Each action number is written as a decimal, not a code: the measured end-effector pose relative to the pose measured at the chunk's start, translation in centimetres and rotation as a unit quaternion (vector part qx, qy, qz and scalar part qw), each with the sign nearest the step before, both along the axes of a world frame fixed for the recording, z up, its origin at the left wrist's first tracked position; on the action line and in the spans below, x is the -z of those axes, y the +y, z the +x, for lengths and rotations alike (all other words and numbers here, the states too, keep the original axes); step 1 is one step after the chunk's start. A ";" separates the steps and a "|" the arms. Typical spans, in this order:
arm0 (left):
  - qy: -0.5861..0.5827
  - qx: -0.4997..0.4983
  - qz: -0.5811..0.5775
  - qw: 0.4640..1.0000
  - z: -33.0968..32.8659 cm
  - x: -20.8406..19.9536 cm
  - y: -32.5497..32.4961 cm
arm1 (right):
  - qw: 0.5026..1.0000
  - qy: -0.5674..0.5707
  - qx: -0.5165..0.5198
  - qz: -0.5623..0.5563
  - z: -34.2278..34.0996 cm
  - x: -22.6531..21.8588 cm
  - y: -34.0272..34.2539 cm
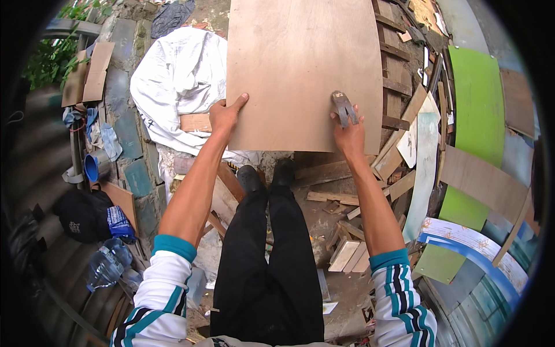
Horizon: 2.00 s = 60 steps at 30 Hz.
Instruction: The person hammers nails into a large wooden board, then picks up and places a white board on top of it. They adjust the boards and pick up a smaller wooden piece, placing it on top of the stack.
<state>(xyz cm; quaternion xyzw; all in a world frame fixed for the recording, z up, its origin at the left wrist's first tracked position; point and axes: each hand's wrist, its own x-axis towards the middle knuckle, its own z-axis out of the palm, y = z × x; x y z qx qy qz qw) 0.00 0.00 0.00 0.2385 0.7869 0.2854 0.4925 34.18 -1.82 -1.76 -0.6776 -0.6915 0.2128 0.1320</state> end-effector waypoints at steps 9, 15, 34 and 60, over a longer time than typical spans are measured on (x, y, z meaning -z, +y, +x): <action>0.044 0.014 0.007 0.999 0.8 -0.8 1.2 | 0.999 0.038 0.000 -0.010 0.9 -2.4 3.7; 0.384 0.099 0.111 0.911 3.8 -1.7 2.5 | 0.997 -0.059 -0.015 0.041 2.2 -3.2 9.9; 0.370 0.216 0.195 0.882 12.4 -0.7 31.5 | 0.997 -0.078 -0.023 -0.005 2.1 -2.7 10.9; 0.247 0.196 0.340 0.886 12.3 0.8 27.2 | 0.996 -0.084 -0.003 -0.035 1.2 -3.7 10.8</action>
